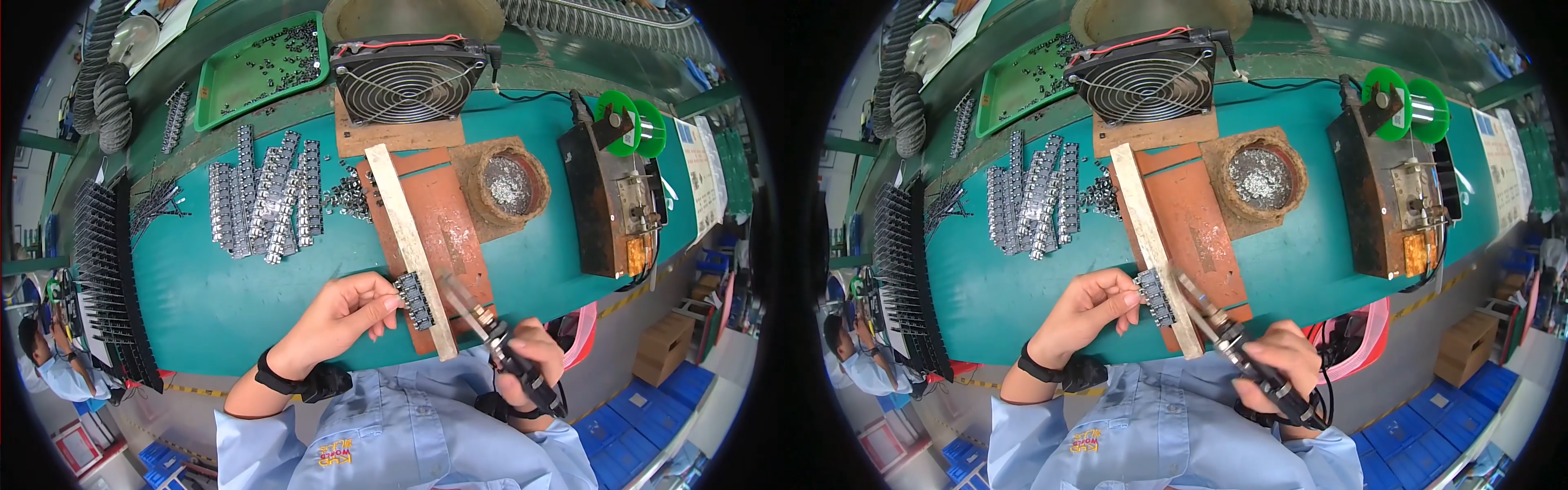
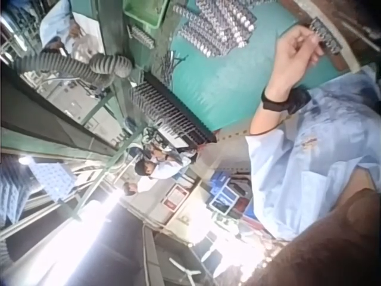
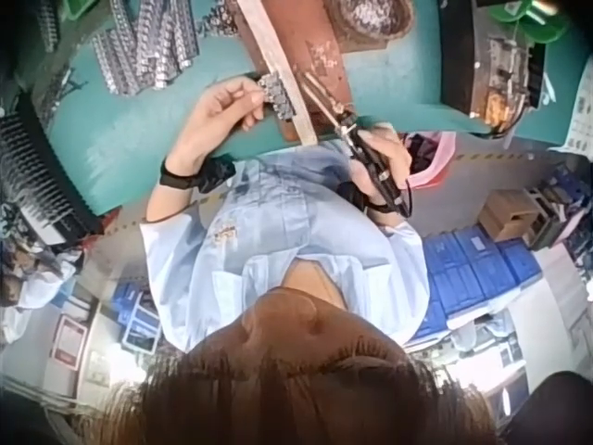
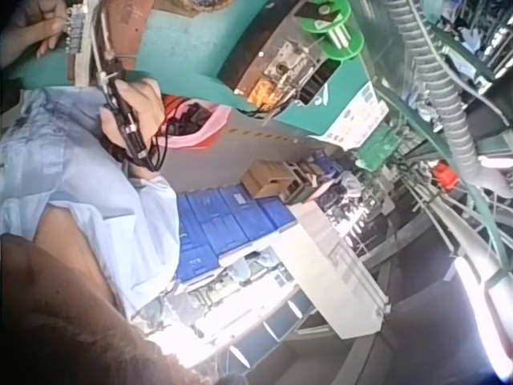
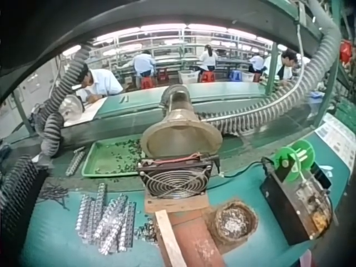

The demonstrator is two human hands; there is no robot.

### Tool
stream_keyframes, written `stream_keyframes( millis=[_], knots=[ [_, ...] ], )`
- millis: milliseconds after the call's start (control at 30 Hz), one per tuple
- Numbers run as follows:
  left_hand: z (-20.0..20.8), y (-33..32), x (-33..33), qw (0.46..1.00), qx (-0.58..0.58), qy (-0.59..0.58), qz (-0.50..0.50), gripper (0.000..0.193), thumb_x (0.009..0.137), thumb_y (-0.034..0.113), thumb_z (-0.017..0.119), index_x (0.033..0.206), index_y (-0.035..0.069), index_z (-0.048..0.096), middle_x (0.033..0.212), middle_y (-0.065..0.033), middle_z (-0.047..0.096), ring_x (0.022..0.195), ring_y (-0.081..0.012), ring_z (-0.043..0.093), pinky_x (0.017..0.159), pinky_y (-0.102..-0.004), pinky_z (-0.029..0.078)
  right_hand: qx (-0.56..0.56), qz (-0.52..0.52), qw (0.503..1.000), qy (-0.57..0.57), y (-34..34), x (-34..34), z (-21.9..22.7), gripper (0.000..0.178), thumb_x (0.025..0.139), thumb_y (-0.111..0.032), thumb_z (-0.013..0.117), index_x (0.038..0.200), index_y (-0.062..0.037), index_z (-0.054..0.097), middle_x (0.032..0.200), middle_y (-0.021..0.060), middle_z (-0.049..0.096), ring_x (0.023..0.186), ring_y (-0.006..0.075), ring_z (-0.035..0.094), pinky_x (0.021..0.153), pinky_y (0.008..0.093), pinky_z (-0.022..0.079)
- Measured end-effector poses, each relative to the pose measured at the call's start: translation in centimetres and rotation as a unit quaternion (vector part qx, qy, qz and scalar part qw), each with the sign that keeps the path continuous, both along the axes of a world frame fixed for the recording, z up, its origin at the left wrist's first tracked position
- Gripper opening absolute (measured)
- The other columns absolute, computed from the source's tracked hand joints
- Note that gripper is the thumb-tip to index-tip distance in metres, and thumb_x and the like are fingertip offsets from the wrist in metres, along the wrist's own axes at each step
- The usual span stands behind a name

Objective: Soldering electronic components onto circuit board strips at a factory workbench.

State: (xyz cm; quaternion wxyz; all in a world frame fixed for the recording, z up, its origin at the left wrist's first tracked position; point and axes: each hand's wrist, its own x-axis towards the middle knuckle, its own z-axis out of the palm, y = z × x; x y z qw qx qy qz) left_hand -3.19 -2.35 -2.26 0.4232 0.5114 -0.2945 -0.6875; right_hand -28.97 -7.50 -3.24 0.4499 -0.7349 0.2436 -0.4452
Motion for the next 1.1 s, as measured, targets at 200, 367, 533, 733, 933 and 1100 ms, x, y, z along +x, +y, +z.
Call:
stream_keyframes(
  millis=[200, 367, 533, 733, 933, 1100],
  knots=[
    [0.0, 0.0, 0.1, 1.000, 0.001, 0.003, 0.000, 0.014, 0.089, 0.015, 0.052, 0.087, 0.002, 0.056, 0.070, -0.0022, 0.058, 0.061, -0.0057, 0.052, 0.054, -0.0190, 0.043, 0.037, -0.179, 0.982, 0.043, -0.4, 0.6, -0.6, 0.043, 0.071, -0.010, 0.067, 0.109, -0.0019, 0.049, 0.088, 0.0107, 0.052, 0.077, 0.0174, 0.051, 0.067, 0.0273, 0.041],
    [-0.3, 0.1, 0.1, 1.000, -0.008, 0.003, -0.011, 0.017, 0.090, 0.018, 0.050, 0.091, 0.002, 0.056, 0.074, -0.0011, 0.058, 0.063, -0.0042, 0.051, 0.055, -0.0181, 0.042, 0.085, -0.200, 0.973, 0.074, -1.7, 1.7, 0.1, 0.045, 0.073, -0.002, 0.064, 0.113, -0.0026, 0.044, 0.091, 0.0094, 0.049, 0.080, 0.0155, 0.050, 0.071, 0.0261, 0.041],
    [-0.3, 0.0, -0.1, 1.000, -0.004, 0.000, 0.001, 0.014, 0.089, 0.015, 0.052, 0.087, 0.001, 0.056, 0.070, -0.0023, 0.058, 0.060, -0.0057, 0.052, 0.053, -0.0187, 0.043, 0.169, -0.184, 0.968, -0.023, -1.6, 3.2, -0.6, 0.043, 0.074, -0.001, 0.062, 0.113, -0.0027, 0.044, 0.091, 0.0090, 0.049, 0.079, 0.0144, 0.051, 0.073, 0.0251, 0.041],
    [-0.2, 0.0, -0.1, 1.000, -0.010, -0.002, 0.007, 0.015, 0.089, 0.014, 0.051, 0.086, 0.001, 0.056, 0.070, -0.0027, 0.058, 0.059, -0.0059, 0.052, 0.053, -0.0189, 0.042, 0.135, -0.181, 0.974, 0.012, -1.9, 2.8, -1.3, 0.042, 0.076, -0.006, 0.058, 0.115, -0.0014, 0.043, 0.102, 0.0100, 0.050, 0.082, 0.0121, 0.050, 0.067, 0.0219, 0.041],
    [-0.1, 0.1, 0.1, 1.000, -0.007, -0.003, 0.008, 0.017, 0.091, 0.015, 0.047, 0.090, 0.001, 0.056, 0.072, -0.0015, 0.057, 0.062, -0.0050, 0.050, 0.056, -0.0183, 0.042, 0.085, -0.180, 0.980, 0.026, -1.8, 2.5, -1.5, 0.041, 0.077, -0.006, 0.057, 0.115, -0.0015, 0.043, 0.098, 0.0095, 0.051, 0.080, 0.0111, 0.050, 0.067, 0.0215, 0.040],
    [0.1, 0.1, 0.7, 0.987, -0.056, -0.094, 0.115, 0.015, 0.090, 0.013, 0.048, 0.089, 0.000, 0.057, 0.070, -0.0018, 0.056, 0.061, -0.0061, 0.050, 0.056, -0.0197, 0.042, 0.065, -0.176, 0.982, 0.032, -1.7, 2.5, -1.7, 0.040, 0.078, -0.006, 0.057, 0.115, -0.0016, 0.043, 0.096, 0.0087, 0.052, 0.080, 0.0108, 0.050, 0.067, 0.0217, 0.040]
  ],
)
